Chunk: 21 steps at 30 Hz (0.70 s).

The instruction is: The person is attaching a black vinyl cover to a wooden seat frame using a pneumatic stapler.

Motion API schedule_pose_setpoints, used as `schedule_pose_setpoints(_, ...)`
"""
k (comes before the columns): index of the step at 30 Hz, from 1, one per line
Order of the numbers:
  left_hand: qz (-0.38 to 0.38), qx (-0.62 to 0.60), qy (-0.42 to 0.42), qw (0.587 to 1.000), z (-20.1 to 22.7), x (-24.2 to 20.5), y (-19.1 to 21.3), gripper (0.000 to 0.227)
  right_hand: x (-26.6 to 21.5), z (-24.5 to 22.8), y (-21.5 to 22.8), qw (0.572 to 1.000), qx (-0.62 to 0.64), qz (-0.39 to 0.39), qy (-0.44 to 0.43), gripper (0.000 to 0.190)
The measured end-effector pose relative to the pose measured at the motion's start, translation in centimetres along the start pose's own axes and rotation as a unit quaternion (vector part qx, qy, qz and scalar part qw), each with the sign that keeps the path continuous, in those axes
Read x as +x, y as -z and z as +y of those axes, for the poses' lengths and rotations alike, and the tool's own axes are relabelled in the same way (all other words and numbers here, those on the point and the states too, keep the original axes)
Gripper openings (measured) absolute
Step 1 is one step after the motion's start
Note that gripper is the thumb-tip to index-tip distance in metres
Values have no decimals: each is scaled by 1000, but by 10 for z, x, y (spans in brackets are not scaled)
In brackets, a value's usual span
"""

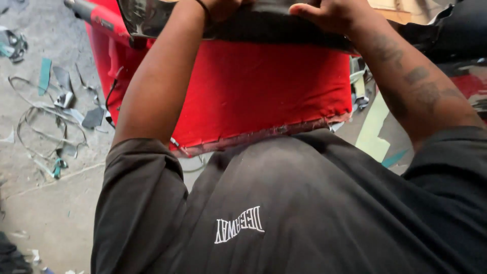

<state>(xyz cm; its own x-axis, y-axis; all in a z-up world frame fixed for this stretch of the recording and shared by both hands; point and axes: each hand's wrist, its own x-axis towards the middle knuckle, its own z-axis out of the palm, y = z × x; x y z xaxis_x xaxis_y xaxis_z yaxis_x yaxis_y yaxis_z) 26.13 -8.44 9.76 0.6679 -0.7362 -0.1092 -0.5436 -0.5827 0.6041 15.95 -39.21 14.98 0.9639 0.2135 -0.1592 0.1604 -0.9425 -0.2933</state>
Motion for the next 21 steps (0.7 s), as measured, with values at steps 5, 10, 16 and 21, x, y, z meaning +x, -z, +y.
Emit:
schedule_pose_setpoints(5,-44,-189,31,981,-36,41,9,7,30,-12,32,964,191,-169,-81,42)
schedule_pose_setpoints(10,96,92,-216,967,-55,11,-22,30,22,10,-66,975,93,73,190,64)
schedule_pose_setpoints(16,179,114,-206,955,-65,-73,-119,41,-34,-7,-149,946,-61,126,291,16)
schedule_pose_setpoints(21,-87,80,-2,993,-90,-91,-180,69,-48,2,-194,945,-89,170,267,8)
